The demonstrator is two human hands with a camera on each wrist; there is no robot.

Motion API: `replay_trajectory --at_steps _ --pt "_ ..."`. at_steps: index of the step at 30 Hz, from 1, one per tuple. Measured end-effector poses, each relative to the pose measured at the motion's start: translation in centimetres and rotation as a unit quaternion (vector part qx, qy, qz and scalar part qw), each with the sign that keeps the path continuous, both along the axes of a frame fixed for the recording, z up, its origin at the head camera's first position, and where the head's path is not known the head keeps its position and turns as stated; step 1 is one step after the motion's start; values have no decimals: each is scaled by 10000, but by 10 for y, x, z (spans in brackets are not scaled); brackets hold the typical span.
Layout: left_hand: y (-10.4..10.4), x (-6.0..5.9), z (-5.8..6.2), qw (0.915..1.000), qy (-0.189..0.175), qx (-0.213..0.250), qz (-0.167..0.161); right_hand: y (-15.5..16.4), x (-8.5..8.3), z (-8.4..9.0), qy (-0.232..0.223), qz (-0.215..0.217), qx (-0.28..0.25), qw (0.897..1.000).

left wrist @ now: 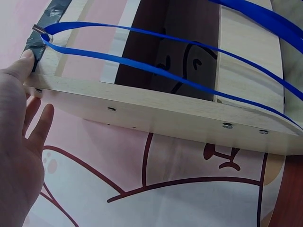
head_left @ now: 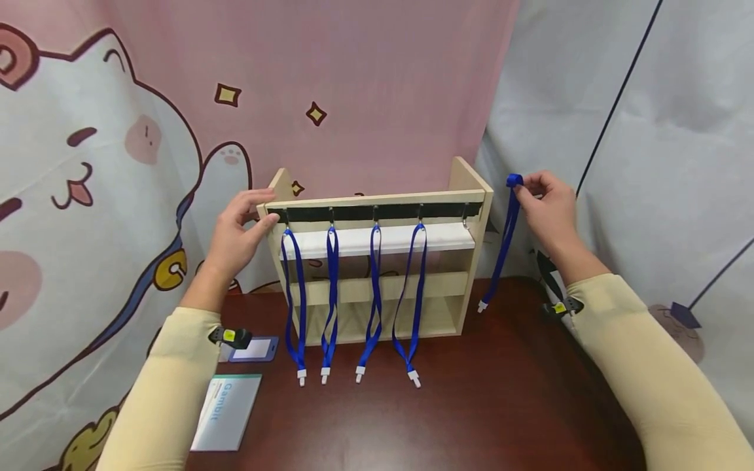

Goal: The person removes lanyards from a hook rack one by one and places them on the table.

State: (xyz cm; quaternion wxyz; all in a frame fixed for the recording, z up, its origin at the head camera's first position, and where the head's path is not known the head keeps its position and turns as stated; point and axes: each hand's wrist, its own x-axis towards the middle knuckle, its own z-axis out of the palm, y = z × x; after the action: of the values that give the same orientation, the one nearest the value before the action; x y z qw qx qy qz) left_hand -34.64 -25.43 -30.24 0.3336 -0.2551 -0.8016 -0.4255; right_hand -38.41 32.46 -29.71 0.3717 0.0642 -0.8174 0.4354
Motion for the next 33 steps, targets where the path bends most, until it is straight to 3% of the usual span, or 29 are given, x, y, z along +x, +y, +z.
replay_trajectory --at_steps 6,15,19,26,33 --pt "4 5 0 10000 49 -1 5 3 -21 3 27 118 102 9999" --pt "18 28 15 9995 239 22 -216 6 -46 7 -164 200 199 9995" --pt "15 23 13 9995 266 -90 -115 7 -53 6 -221 178 209 9994" --pt "-1 5 2 9997 170 -178 69 11 -60 -1 -369 189 262 9988" --pt "-2 1 1 9997 74 -220 29 20 -62 -25 -403 312 354 9981"
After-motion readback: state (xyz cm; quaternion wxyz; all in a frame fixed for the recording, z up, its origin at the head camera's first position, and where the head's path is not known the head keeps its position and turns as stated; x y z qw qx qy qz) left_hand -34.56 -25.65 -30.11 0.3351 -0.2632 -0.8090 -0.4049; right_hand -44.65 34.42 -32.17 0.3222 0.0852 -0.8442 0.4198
